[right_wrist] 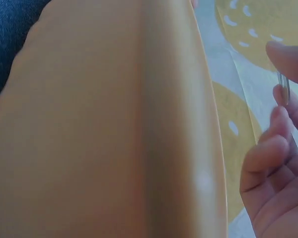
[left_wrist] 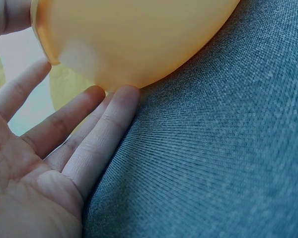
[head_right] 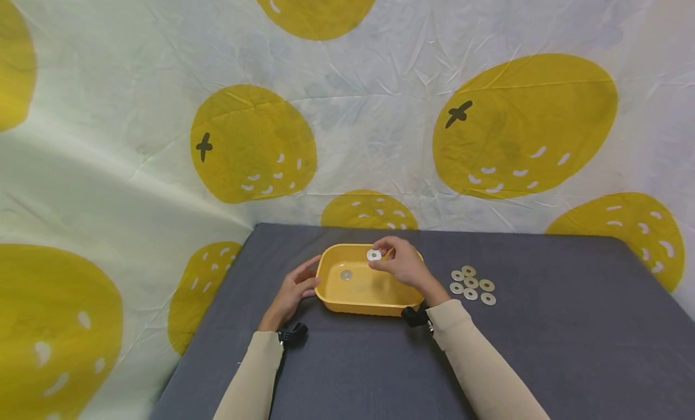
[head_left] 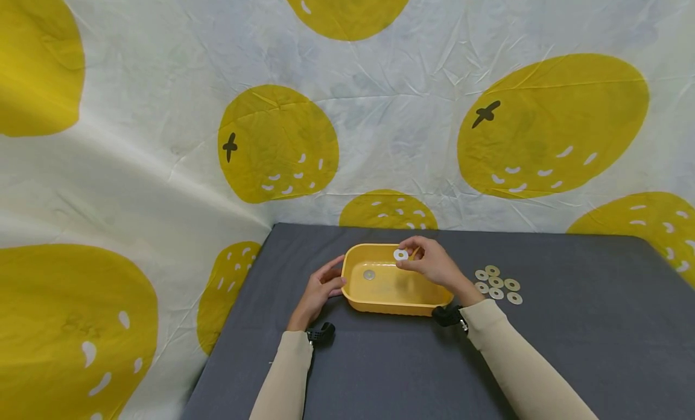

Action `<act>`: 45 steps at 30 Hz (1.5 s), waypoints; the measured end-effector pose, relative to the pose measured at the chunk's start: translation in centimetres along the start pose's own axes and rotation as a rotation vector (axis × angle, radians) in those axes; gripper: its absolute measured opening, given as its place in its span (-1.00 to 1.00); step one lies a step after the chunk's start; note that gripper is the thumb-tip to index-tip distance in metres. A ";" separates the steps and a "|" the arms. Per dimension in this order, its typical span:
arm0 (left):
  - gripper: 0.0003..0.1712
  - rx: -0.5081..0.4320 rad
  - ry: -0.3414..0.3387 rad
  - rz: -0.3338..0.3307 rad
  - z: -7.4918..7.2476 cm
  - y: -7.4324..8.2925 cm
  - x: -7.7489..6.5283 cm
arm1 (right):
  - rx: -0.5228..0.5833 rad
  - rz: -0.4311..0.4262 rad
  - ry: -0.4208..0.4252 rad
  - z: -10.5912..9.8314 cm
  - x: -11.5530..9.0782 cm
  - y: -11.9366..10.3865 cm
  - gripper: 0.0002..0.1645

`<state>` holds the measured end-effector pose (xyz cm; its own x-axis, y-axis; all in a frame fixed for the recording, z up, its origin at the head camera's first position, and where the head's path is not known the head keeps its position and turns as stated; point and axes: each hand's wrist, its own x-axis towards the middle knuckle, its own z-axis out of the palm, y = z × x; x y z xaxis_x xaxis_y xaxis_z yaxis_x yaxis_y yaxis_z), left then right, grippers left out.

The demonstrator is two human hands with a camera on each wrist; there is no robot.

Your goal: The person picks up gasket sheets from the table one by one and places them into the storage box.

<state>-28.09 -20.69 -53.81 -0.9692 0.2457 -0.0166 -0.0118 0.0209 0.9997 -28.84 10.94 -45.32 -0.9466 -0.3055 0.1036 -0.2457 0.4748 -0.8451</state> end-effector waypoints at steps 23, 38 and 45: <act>-0.31 -0.021 -0.003 0.003 0.1 0.1 0.1 | -0.107 -0.015 0.055 3.0 0.8 -0.5 -0.64; -0.33 0.004 0.004 0.007 0.0 0.2 0.1 | -0.201 0.083 -0.005 4.5 1.9 0.3 -0.65; -0.33 0.006 0.009 -0.003 0.0 0.2 0.0 | -0.207 0.112 -0.015 5.2 2.2 0.5 -0.63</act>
<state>-28.07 -20.67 -53.64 -0.9713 0.2373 -0.0192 -0.0132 0.0270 0.9995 -29.94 6.25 -48.28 -0.9675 -0.2526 0.0059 -0.1782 0.6654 -0.7249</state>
